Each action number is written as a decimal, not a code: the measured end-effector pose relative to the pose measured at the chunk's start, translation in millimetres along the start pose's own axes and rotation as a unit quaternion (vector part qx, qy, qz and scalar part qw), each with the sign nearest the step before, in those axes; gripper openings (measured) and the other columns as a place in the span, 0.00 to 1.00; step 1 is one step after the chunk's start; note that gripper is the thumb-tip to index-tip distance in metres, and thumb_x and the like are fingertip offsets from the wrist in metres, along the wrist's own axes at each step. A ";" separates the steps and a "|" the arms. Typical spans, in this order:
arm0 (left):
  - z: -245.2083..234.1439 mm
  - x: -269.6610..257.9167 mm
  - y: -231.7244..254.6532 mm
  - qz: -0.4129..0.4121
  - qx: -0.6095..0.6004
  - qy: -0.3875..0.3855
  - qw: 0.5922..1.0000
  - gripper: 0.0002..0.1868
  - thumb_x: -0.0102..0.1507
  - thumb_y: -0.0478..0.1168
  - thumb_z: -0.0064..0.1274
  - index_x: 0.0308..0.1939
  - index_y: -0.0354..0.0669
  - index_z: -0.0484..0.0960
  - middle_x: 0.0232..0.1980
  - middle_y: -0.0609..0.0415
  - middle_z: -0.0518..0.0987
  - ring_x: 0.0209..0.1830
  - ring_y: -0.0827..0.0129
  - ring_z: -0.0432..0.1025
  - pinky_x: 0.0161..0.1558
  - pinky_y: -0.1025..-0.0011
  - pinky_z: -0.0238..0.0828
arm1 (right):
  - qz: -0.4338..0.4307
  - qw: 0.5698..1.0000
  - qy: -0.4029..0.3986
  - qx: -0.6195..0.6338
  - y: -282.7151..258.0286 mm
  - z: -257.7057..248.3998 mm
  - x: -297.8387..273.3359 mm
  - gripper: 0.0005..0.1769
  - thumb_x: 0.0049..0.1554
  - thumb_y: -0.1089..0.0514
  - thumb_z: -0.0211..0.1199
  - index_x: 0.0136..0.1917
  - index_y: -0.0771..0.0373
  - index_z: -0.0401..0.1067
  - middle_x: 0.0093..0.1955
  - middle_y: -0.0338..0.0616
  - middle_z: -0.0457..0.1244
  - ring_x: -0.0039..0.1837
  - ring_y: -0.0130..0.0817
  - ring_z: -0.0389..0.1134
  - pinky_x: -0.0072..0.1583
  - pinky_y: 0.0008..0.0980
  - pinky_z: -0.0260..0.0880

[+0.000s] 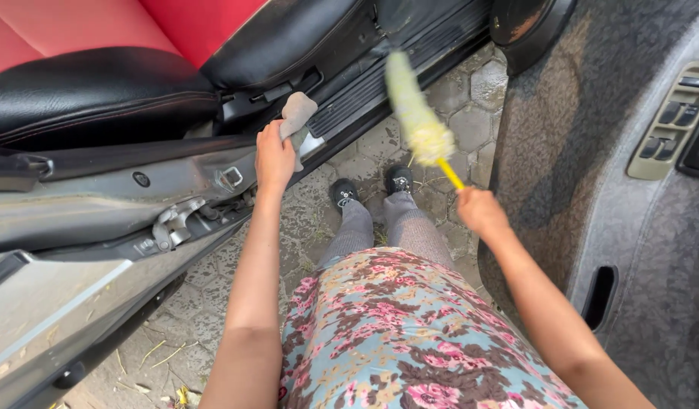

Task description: Cleaning the seats and door panels of a car using a duster and a cloth.

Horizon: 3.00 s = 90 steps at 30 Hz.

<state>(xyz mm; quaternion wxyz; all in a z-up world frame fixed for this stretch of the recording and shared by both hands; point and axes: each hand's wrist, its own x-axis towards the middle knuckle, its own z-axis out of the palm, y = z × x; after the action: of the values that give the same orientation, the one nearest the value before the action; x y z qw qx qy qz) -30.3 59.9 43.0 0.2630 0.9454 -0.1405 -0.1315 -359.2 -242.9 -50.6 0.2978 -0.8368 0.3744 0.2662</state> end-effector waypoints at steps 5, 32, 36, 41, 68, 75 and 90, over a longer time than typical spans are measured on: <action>11.8 3.2 13.3 0.026 -0.024 -0.008 0.999 0.15 0.67 0.35 0.44 0.56 0.41 0.76 0.55 0.45 0.79 0.59 0.48 0.69 0.59 0.54 0.67 | 0.001 0.998 0.012 -0.058 15.5 -27.4 -4.5 0.22 0.66 0.44 0.49 0.55 0.60 0.76 0.50 0.65 0.69 0.55 0.65 0.72 0.58 0.58 0.72; 1.2 0.7 57.2 0.067 -0.090 -0.023 0.993 0.15 0.68 0.37 0.44 0.58 0.42 0.76 0.54 0.42 0.78 0.58 0.47 0.69 0.58 0.55 0.66 | 0.028 0.930 0.330 -0.159 12.9 -215.6 87.7 0.11 0.62 0.61 0.56 0.50 0.73 0.73 0.49 0.63 0.68 0.50 0.58 0.74 0.48 0.50 0.76; -6.4 1.6 67.8 0.056 -0.101 -0.041 0.992 0.15 0.68 0.38 0.45 0.58 0.42 0.77 0.52 0.41 0.78 0.57 0.48 0.70 0.58 0.56 0.67 | 0.111 0.966 0.232 0.034 7.6 -133.9 23.1 0.13 0.64 0.62 0.50 0.58 0.73 0.66 0.57 0.72 0.66 0.60 0.68 0.70 0.60 0.58 0.71; 0.0 10.9 83.8 0.069 -0.113 -0.058 0.990 0.15 0.69 0.37 0.45 0.58 0.42 0.76 0.54 0.43 0.79 0.58 0.48 0.70 0.59 0.57 0.66 | 0.172 0.965 0.194 0.036 16.5 -128.4 20.1 0.17 0.63 0.60 0.51 0.62 0.73 0.63 0.58 0.73 0.65 0.61 0.70 0.68 0.60 0.60 0.69; 105.8 120.7 201.0 0.073 -0.217 -0.103 0.968 0.14 0.69 0.35 0.44 0.57 0.39 0.77 0.53 0.41 0.80 0.57 0.50 0.75 0.58 0.60 0.69 | 0.121 0.973 0.046 -0.192 -51.7 -397.2 47.2 0.26 0.57 0.56 0.65 0.67 0.34 0.75 0.62 0.49 0.69 0.62 0.54 0.72 0.62 0.48 0.73; 128.9 126.2 207.0 0.090 -0.230 -0.137 0.959 0.14 0.68 0.34 0.44 0.57 0.38 0.77 0.53 0.40 0.81 0.56 0.49 0.76 0.58 0.60 0.70 | 0.158 0.941 0.254 -0.158 -79.0 -456.4 -59.2 0.22 0.67 0.54 0.54 0.71 0.38 0.72 0.50 0.64 0.69 0.50 0.64 0.72 0.54 0.56 0.73; 104.7 69.1 171.3 0.201 -0.197 -0.187 0.941 0.15 0.68 0.36 0.47 0.59 0.37 0.75 0.56 0.38 0.80 0.60 0.46 0.73 0.60 0.58 0.68 | 0.044 0.883 0.441 -0.158 -85.3 -363.3 -145.4 0.24 0.62 0.66 0.59 0.71 0.59 0.74 0.42 0.66 0.68 0.41 0.67 0.71 0.43 0.58 0.72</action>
<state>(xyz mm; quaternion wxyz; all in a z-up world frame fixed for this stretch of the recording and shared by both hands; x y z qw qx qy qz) -33.7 -152.2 35.8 0.4339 0.7851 -0.3455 -0.2754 -295.4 -382.0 319.5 -0.0460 -0.8863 0.4568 -0.0614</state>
